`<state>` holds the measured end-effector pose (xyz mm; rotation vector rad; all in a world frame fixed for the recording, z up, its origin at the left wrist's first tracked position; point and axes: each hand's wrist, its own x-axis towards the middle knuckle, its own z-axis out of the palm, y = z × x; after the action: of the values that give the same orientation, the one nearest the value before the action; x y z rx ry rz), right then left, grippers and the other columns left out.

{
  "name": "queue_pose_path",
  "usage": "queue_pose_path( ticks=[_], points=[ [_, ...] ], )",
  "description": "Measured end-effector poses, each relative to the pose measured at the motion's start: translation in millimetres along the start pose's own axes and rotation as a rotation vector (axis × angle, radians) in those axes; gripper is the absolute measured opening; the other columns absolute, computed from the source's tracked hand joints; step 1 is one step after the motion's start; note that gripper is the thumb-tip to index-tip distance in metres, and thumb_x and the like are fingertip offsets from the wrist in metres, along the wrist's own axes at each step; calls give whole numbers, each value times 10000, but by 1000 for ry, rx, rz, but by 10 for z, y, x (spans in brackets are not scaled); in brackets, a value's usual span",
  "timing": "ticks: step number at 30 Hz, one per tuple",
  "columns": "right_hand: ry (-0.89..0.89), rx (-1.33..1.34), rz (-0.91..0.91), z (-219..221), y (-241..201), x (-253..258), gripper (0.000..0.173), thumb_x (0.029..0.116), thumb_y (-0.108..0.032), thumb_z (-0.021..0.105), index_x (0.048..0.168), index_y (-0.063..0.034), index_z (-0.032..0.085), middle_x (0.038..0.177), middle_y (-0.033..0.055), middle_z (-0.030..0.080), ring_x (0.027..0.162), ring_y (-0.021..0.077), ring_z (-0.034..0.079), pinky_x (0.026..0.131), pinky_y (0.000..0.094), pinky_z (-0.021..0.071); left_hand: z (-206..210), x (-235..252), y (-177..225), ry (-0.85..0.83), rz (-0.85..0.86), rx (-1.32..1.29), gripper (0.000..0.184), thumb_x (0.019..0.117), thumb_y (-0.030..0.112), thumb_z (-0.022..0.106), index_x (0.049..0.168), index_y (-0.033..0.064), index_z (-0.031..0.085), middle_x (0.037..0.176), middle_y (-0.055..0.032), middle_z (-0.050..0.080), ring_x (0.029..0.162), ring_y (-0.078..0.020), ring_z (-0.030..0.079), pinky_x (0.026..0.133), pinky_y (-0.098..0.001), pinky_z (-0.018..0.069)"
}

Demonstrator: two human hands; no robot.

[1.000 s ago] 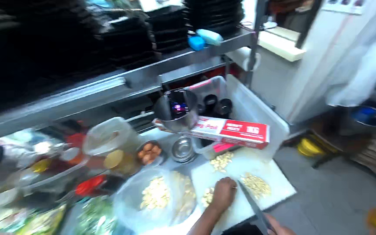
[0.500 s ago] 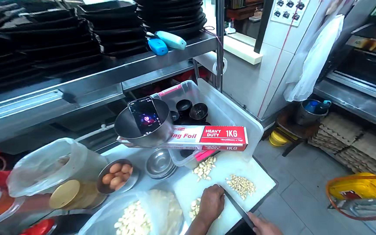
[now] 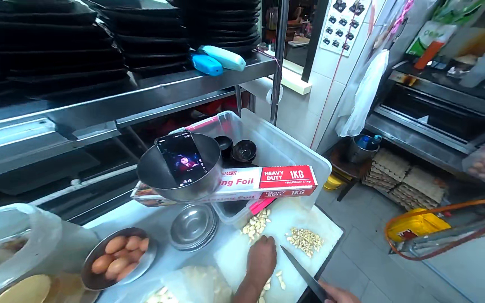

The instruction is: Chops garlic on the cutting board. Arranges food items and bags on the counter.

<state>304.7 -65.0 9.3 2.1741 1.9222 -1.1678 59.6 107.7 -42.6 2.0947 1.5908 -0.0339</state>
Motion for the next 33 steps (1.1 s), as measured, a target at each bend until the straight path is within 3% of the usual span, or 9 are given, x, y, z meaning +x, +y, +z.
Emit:
queue_pose_path(
  ticks=[2, 4, 8, 12, 15, 19, 24, 29, 33],
  points=[
    [6, 14, 41, 8, 10, -67, 452, 1049, -295, 531, 1500, -325, 541, 1166, 90, 752, 1062, 301, 725, 937, 595, 564, 128, -105, 32, -16, 167, -70, 274, 1021, 258, 522, 1171, 171, 734, 1171, -117, 687, 1107, -285, 679, 952, -473, 580],
    [28, 36, 65, 8, 2, -133, 448, 1043, -286, 542, 1491, -302, 553, 1132, 110, 755, 1029, 319, 728, 915, 610, 562, 233, -187, 36, -20, 259, -165, 282, 1000, 214, 584, 1247, 196, 721, 1191, -108, 687, 1135, -267, 667, 1008, -451, 558],
    [39, -75, 56, -24, -73, -204, 448, 1049, -294, 516, 1495, -330, 540, 1199, 100, 741, 1089, 320, 717, 931, 603, 564, 312, -188, 14, -10, 255, -183, 228, 993, 263, 637, 1157, 128, 717, 1156, -75, 700, 1109, -217, 683, 992, -406, 571],
    [23, -167, 41, -41, -204, -262, 453, 1048, -284, 497, 1493, -352, 538, 1143, 127, 736, 1038, 343, 719, 865, 591, 582, 358, -169, -38, 27, 286, -167, 222, 1001, 306, 632, 1102, 152, 755, 1126, -35, 716, 1089, -167, 689, 986, -357, 571],
    [15, -141, -3, 24, -92, -190, 451, 1056, -277, 486, 1503, -313, 533, 1188, 122, 732, 1078, 331, 716, 910, 581, 575, 374, -165, -50, 63, 302, -180, 226, 1013, 308, 607, 1081, 162, 766, 1102, -21, 719, 1067, -144, 690, 974, -333, 573],
    [-17, -96, -10, 77, 81, -11, 448, 1061, -300, 500, 1506, -343, 529, 1232, 107, 723, 1127, 316, 702, 947, 580, 564, 390, -206, -57, 100, 307, -193, 244, 1025, 290, 566, 1047, 172, 778, 1094, -1, 722, 1069, -114, 682, 976, -305, 566],
    [-46, -123, 11, -139, -62, -63, 461, 1068, -292, 468, 1520, -371, 505, 1184, 148, 712, 1032, 369, 710, 835, 612, 580, 432, -213, -33, 162, 280, -214, 224, 1020, 314, 592, 1010, 186, 775, 1060, 25, 720, 1040, -86, 683, 944, -287, 578],
    [-58, -100, -61, -39, 66, 50, 451, 1074, -291, 466, 1523, -319, 502, 1151, 142, 722, 1024, 354, 717, 859, 587, 585, 481, -202, -47, 218, 301, -222, 208, 1016, 305, 592, 970, 201, 766, 1025, 44, 712, 1008, -66, 678, 911, -274, 587],
    [-44, -69, -81, -60, 122, 243, 443, 1070, -300, 486, 1509, -351, 523, 1164, 115, 729, 1048, 324, 717, 891, 560, 583, 254, -230, 42, -10, 223, -145, 228, 951, 307, 587, 936, 174, 771, 1028, -3, 702, 1025, -139, 671, 938, -345, 575]
  ],
)
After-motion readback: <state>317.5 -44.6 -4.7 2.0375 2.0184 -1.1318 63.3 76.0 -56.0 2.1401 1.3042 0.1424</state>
